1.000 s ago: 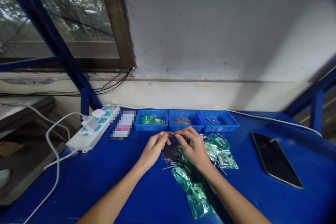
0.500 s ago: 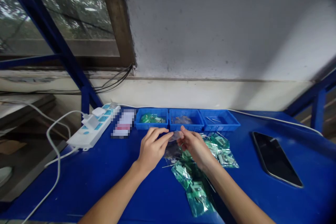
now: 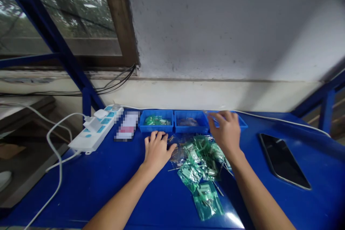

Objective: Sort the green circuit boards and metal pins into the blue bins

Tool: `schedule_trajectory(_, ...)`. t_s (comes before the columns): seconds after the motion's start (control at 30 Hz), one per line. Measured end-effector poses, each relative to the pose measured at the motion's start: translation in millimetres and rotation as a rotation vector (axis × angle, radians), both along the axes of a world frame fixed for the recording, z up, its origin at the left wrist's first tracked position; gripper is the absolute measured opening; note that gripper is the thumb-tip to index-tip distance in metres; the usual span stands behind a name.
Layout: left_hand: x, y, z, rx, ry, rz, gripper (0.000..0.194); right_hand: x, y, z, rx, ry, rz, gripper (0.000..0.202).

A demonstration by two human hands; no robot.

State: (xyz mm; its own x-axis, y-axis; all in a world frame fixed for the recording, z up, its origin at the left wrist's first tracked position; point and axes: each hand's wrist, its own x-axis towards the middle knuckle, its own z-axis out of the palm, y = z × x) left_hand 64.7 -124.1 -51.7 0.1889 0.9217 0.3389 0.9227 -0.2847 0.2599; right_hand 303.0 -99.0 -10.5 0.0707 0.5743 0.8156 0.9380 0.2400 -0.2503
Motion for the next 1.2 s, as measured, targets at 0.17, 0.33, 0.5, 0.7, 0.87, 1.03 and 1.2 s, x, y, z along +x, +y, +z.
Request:
schedule_trajectory(0.17,-3.9,6.3,-3.0,-0.105,-0.140,0.035,0.015,-23.8,-7.3,-21.0,-0.130,-0.080,0.080,0.025)
schedule_trajectory(0.33,-4.6,7.9,3.4,-0.040,-0.517,-0.127,0.012,-53.8,-26.9,-12.3,-0.344,0.164,0.337,0.028)
schedule_trajectory(0.5,0.3,-2.6,12.6,0.117,-0.667,-0.329,0.013,-75.0,-35.9,-12.0,-0.793,0.637,0.578,0.045)
schedule_trajectory(0.7,2.1,-8.3,13.1,0.101,-0.650,-0.361,0.016,-78.5,-32.7,-19.5,-0.744,0.944,0.707,0.031)
schedule_trajectory(0.87,2.2,-3.9,13.9,-0.250,-0.862,-0.293,0.022,-73.9,-34.6,-19.5,-0.537,0.745,0.607,0.021)
schedule_trajectory(1.03,2.5,2.0,12.1,-0.543,-1.231,-0.213,0.042,-75.1,-40.3,-18.5,-0.400,0.451,0.660,0.016)
schedule_trajectory(1.2,0.8,0.3,13.8,-0.191,-0.992,-0.235,0.017,-76.8,-38.8,-16.8,-0.478,0.492,0.671,0.022)
